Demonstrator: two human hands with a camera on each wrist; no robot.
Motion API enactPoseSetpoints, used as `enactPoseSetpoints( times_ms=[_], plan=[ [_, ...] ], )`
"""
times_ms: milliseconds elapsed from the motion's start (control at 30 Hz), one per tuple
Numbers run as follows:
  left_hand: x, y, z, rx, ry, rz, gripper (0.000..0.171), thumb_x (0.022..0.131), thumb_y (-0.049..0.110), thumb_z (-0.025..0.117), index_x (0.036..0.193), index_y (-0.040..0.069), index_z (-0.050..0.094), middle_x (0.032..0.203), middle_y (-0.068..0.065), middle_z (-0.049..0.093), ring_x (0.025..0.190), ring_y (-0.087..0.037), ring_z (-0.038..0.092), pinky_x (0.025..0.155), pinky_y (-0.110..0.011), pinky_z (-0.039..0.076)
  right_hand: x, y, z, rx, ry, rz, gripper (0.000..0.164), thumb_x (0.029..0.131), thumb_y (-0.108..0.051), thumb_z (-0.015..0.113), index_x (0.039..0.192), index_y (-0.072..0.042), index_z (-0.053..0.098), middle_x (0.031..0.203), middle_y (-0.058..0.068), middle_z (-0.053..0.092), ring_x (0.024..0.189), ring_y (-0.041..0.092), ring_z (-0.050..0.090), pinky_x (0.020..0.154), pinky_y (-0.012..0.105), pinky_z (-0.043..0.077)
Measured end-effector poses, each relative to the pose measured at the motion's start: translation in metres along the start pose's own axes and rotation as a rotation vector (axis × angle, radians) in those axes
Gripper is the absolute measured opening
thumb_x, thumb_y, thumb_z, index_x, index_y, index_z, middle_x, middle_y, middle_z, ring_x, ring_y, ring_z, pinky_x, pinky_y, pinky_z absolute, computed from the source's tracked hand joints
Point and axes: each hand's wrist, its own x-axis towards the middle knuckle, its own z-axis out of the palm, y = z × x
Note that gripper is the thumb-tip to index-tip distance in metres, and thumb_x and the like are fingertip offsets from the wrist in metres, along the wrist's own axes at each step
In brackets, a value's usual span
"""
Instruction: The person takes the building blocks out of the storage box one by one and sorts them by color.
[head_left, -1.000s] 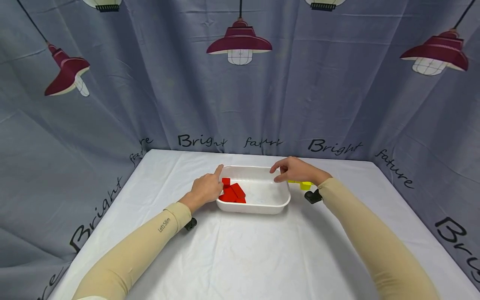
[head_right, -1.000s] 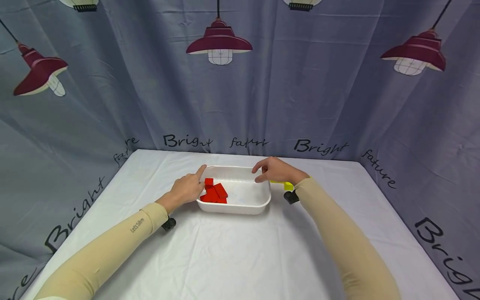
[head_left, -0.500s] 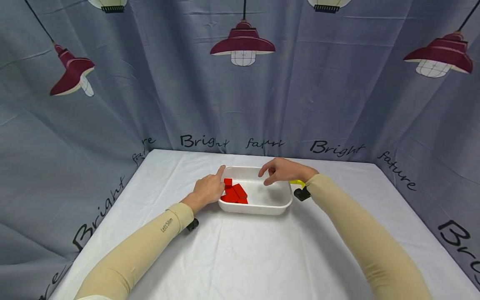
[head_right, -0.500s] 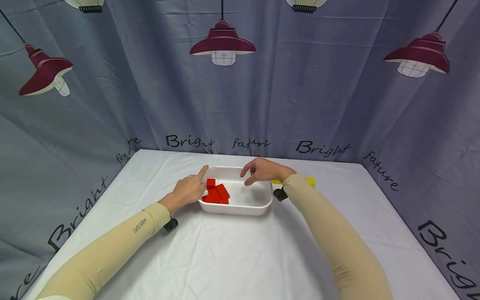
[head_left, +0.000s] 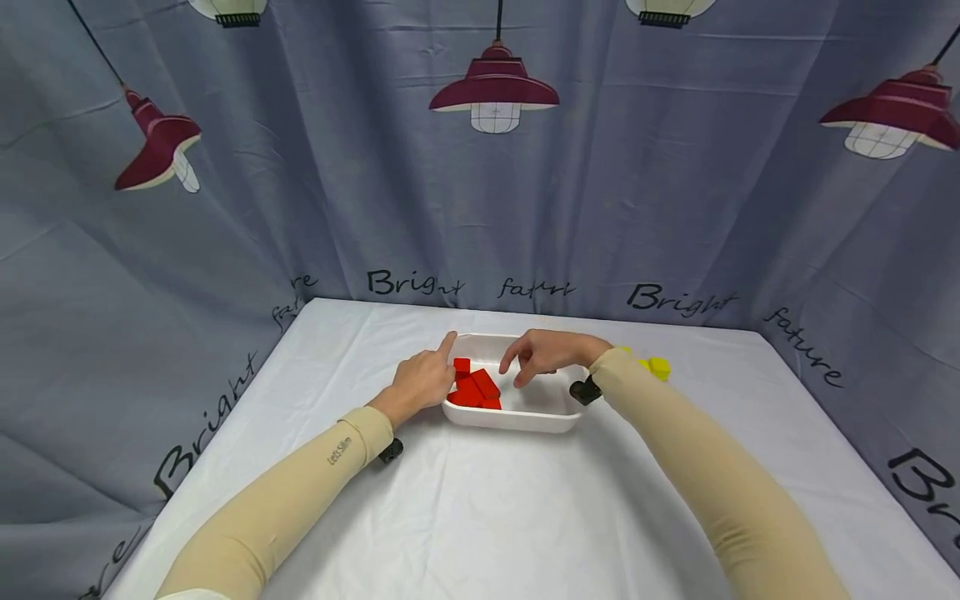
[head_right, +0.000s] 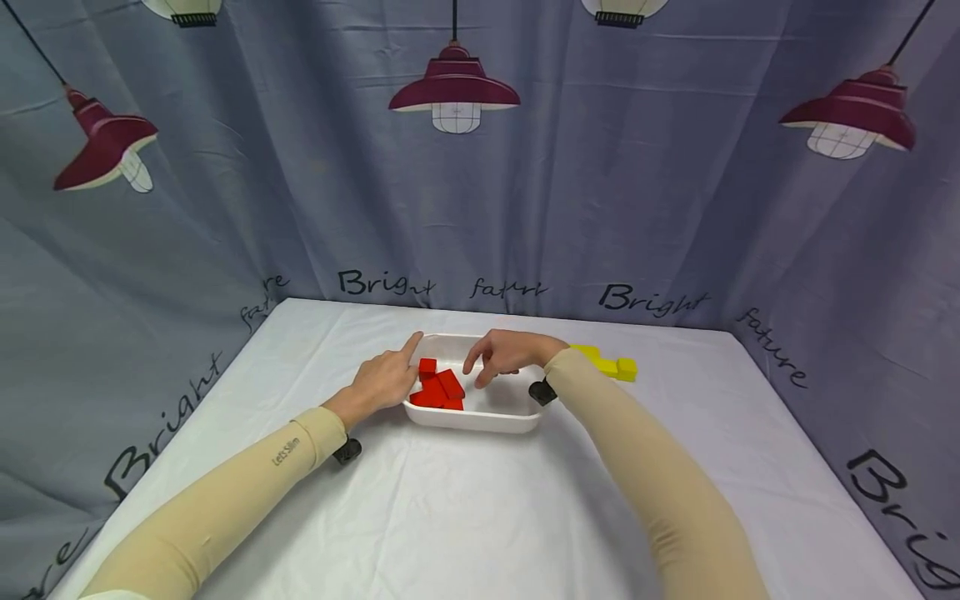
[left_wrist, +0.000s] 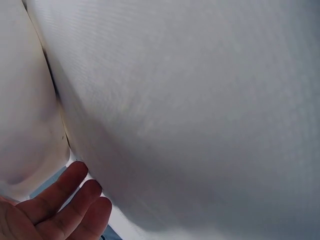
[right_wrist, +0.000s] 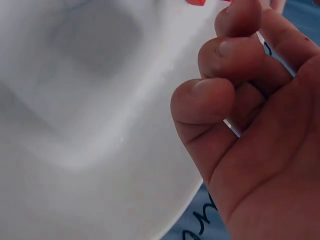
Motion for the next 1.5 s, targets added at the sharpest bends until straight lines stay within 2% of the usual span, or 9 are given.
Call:
enactPoseSetpoints(
  times_ms=[400, 767, 1067, 1500],
  plan=[
    [0.002, 0.001, 0.001, 0.023, -0.002, -0.003, 0.065, 0.102, 0.026, 0.042, 0.162, 0.017, 0.019, 0.078, -0.002, 0.061, 0.073, -0.020, 0.058, 0.060, -0.035, 0.050, 0.016, -0.002, 0.012, 0.023, -0.055, -0.014, 0.035, 0.083, -0.017, 0.078, 0.118, -0.017, 0.074, 0.068, -0.002, 0.056, 0.052, 0.012, 0.038, 0.056, 0.026, 0.033],
    [0.003, 0.003, 0.000, 0.030, -0.014, -0.011, 0.065, 0.101, 0.025, 0.042, 0.162, 0.017, 0.020, 0.079, -0.002, 0.061, 0.073, -0.021, 0.058, 0.061, -0.035, 0.050, 0.025, -0.001, 0.023, -0.019, -0.113, -0.020, 0.026, 0.083, -0.018, 0.077, 0.109, -0.020, 0.076, 0.070, -0.004, 0.058, 0.053, 0.012, 0.041, 0.055, 0.024, 0.034],
    [0.002, 0.003, 0.000, 0.029, -0.011, -0.014, 0.065, 0.101, 0.025, 0.042, 0.162, 0.017, 0.020, 0.076, -0.002, 0.060, 0.071, -0.021, 0.059, 0.060, -0.035, 0.049, 0.031, -0.007, 0.029, -0.071, -0.176, -0.008, 0.021, 0.083, -0.013, 0.071, 0.104, -0.017, 0.074, 0.074, -0.004, 0.057, 0.057, 0.011, 0.045, 0.056, 0.023, 0.037],
    [0.002, 0.003, 0.000, 0.029, -0.014, -0.017, 0.064, 0.102, 0.025, 0.042, 0.162, 0.017, 0.020, 0.081, -0.003, 0.063, 0.074, -0.021, 0.059, 0.062, -0.035, 0.051, 0.031, -0.019, 0.031, -0.183, -0.165, 0.038, 0.014, 0.080, -0.010, 0.073, 0.092, -0.017, 0.071, 0.078, -0.006, 0.057, 0.073, 0.010, 0.051, 0.058, 0.024, 0.039]
  ],
)
